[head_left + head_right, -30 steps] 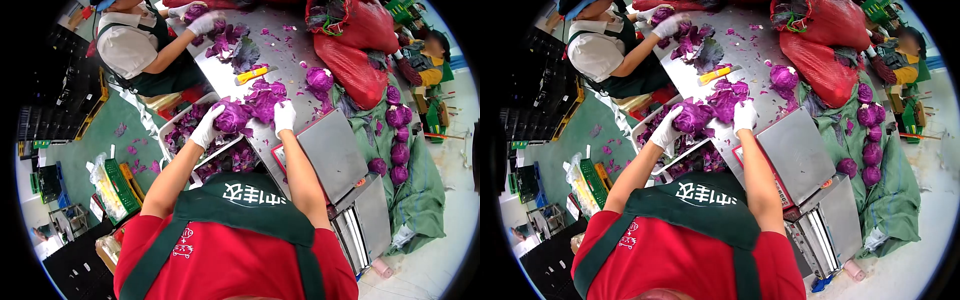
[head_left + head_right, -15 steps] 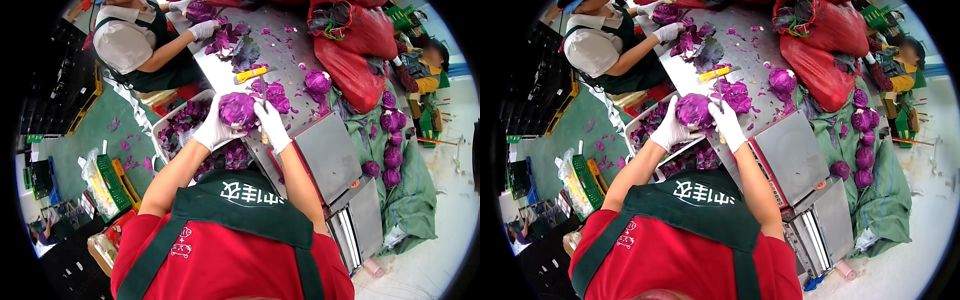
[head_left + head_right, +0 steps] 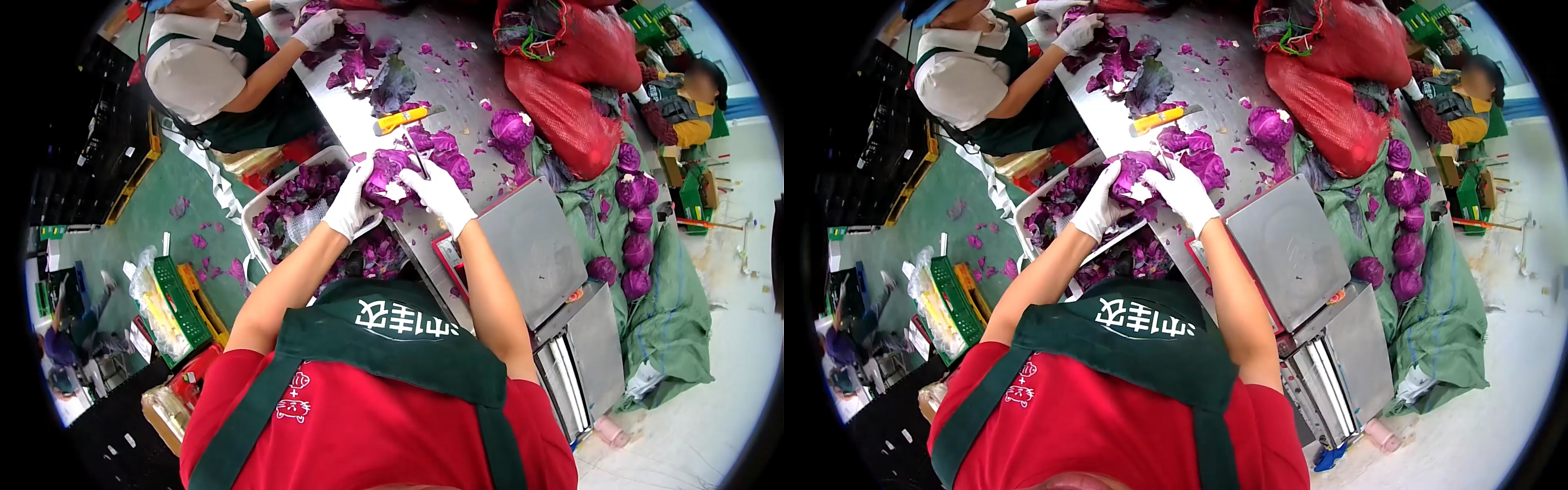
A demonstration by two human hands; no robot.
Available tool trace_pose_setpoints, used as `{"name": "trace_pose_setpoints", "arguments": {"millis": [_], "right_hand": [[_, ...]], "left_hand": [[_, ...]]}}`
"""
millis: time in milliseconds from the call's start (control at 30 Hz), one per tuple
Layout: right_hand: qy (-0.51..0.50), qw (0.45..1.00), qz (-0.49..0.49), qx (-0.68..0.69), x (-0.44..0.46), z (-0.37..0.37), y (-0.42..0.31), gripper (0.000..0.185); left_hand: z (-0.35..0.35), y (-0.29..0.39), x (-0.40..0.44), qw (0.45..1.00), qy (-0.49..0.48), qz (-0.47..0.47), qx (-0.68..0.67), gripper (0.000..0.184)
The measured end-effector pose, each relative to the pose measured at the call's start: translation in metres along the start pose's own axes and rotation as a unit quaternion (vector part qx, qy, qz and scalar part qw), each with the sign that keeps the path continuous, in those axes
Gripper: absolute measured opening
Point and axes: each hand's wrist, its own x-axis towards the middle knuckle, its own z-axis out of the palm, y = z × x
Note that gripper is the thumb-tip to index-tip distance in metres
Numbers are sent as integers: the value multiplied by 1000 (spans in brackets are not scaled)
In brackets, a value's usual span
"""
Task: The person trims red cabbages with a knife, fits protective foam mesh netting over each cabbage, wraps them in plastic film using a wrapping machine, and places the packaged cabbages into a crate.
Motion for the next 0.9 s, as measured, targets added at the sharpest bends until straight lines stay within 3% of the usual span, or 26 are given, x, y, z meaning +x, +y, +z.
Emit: {"name": "trace_pose_setpoints", "arguments": {"millis": [67, 133, 167, 267, 333, 367, 400, 467, 533, 600, 700, 800, 833, 867, 900], "right_hand": [[-3, 999, -45, -10, 8, 3, 22, 60], [-15, 999, -32, -14, -2, 1, 15, 60], [-26, 999, -16, -17, -6, -1, 12, 59], [-29, 998, -40, 38, -10, 3, 19, 40], [147, 972, -138, -123, 5, -8, 31, 24], [282, 902, -195, -262, 12, -14, 39, 29], [360, 878, -135, -287, 4, -16, 18, 31], [313, 885, -158, -306, -1, -25, -3, 33], [163, 922, -262, -232, 14, -17, 14, 37], [42, 969, -115, -216, 11, 1, 16, 44], [-30, 987, 7, -159, 23, 14, 50, 52], [29, 983, -22, -179, 37, 26, 90, 51], [27, 983, -18, -179, 35, 25, 85, 51], [23, 987, -13, -157, 34, 22, 80, 51], [19, 991, -7, -134, 34, 20, 75, 51]], "left_hand": [[5, -2, -6, 999, 29, 19, -6, 63], [3, 0, -4, 995, 71, 68, -17, 63], [-9, -1, 6, 992, 113, 50, -32, 63], [-12, 14, 10, 993, 92, 30, -67, 64], [-5, 24, 5, 993, 77, 25, -88, 62], [-3, 28, 1, 993, 81, -10, -90, 60], [0, 32, -3, 991, 85, -46, -91, 59], [8, 32, -10, 993, 86, -61, -56, 59], [0, 21, 5, 992, 86, -79, -42, 59], [-15, 3, 29, 992, 76, -98, -20, 60], [-6, -3, 28, 987, 109, -95, 64, 62], [23, -2, 12, 977, 201, 8, 68, 67], [9, -16, 24, 963, 222, 63, 142, 73], [-8, -36, 36, 941, 140, 249, 181, 84], [-10, -36, 23, 839, 154, 310, 419, 89]]}}
